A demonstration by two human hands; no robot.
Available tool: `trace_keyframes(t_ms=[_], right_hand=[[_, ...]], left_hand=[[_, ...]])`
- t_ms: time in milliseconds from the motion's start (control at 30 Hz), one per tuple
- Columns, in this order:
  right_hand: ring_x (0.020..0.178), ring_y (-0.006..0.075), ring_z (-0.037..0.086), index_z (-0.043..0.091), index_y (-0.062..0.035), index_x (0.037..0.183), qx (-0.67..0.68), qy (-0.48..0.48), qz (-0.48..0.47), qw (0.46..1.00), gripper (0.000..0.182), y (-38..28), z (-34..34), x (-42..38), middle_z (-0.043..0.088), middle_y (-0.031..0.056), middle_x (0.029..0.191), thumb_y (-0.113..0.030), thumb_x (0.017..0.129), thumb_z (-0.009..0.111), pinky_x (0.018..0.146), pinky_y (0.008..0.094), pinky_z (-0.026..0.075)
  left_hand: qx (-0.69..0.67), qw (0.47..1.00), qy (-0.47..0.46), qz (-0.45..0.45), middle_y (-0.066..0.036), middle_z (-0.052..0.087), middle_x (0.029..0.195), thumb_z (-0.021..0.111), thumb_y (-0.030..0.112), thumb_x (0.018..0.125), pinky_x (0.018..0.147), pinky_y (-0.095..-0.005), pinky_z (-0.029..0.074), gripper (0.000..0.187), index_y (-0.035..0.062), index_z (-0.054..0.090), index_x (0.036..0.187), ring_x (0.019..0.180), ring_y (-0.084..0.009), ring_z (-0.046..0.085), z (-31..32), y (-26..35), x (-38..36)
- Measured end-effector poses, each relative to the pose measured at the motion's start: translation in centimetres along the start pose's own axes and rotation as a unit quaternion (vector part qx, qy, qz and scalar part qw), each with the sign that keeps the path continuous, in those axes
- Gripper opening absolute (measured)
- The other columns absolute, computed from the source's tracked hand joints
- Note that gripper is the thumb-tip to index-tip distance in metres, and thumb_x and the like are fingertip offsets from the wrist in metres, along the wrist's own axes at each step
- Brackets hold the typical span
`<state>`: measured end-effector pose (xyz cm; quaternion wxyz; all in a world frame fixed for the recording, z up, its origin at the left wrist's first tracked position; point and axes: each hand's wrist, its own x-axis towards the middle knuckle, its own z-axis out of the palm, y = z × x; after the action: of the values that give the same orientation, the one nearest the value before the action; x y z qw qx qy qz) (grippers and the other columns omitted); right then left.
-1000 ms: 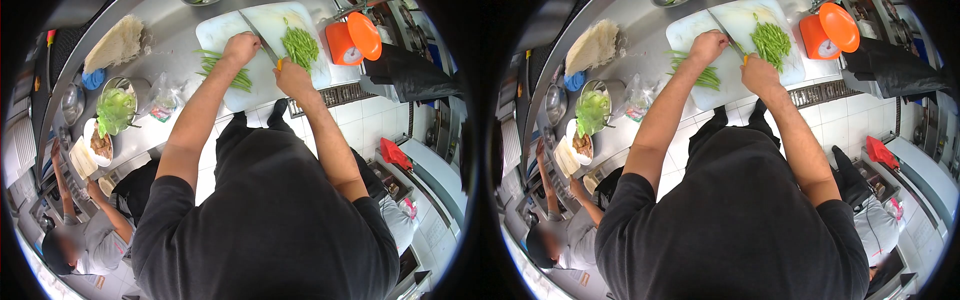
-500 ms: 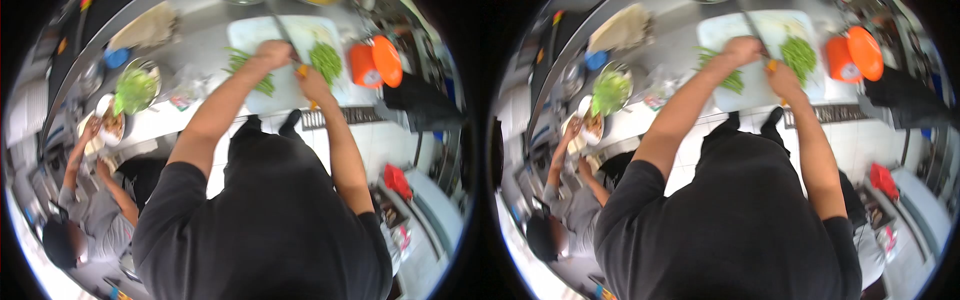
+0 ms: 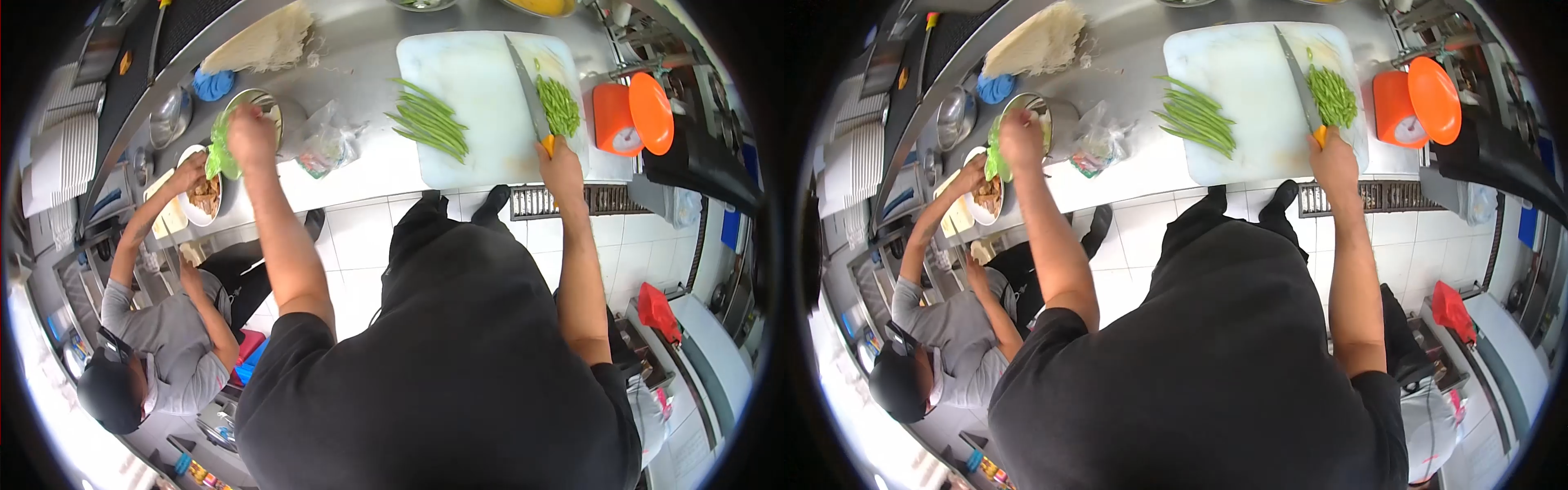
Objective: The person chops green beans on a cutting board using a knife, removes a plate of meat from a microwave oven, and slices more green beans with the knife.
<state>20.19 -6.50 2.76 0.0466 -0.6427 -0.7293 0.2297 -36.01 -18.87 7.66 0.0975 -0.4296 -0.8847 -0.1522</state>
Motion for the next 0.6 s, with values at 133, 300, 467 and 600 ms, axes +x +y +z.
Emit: trace_keyframes(t_ms=[133,300,467,600], right_hand=[[0.085,0.0512,0.07,0.057,0.0013,0.112,0.01,0.01,-0.007,1.0,0.038,-1.6,0.1,-1.1,0.072,0.0299,0.086,-0.034,0.101,0.068,0.074,0.0581,0.055],[0.086,0.0503,0.071,0.057,0.0026,0.111,0.013,-0.025,-0.013,1.0,0.039,-2.0,1.3,-0.8,0.072,0.0303,0.088,-0.034,0.101,0.067,0.075,0.0576,0.056],[0.087,0.0499,0.072,0.059,0.0049,0.114,0.008,-0.032,-0.014,0.999,0.043,-1.8,0.8,-1.3,0.073,0.0306,0.088,-0.035,0.101,0.067,0.076,0.0565,0.057],[0.089,0.0482,0.073,0.059,0.0048,0.114,0.017,-0.045,0.014,0.999,0.043,-1.4,0.4,-2.3,0.073,0.0294,0.09,-0.036,0.101,0.066,0.078,0.0559,0.057]], left_hand=[[-0.03,0.996,0.003,0.083,-0.015,0.075,0.105,0.067,0.001,0.079,0.088,-0.0476,0.057,0.028,0.0102,0.079,0.102,0.098,-0.0372,0.071,-2.0,2.2,-1.4],[-0.147,0.958,-0.081,0.231,-0.01,0.075,0.112,0.073,0.01,0.087,0.094,-0.0448,0.056,0.021,0.0123,0.079,0.106,0.107,-0.0344,0.07,3.1,14.6,-4.7],[-0.086,0.904,-0.283,0.309,-0.009,0.074,0.111,0.068,0.013,0.092,0.093,-0.0449,0.056,0.017,0.0176,0.078,0.105,0.105,-0.033,0.07,7.5,23.6,-5.6],[-0.005,0.865,-0.356,0.353,-0.01,0.072,0.109,0.065,0.015,0.094,0.091,-0.0464,0.056,0.011,0.0148,0.075,0.098,0.104,-0.0336,0.07,8.2,25.4,-4.7]])
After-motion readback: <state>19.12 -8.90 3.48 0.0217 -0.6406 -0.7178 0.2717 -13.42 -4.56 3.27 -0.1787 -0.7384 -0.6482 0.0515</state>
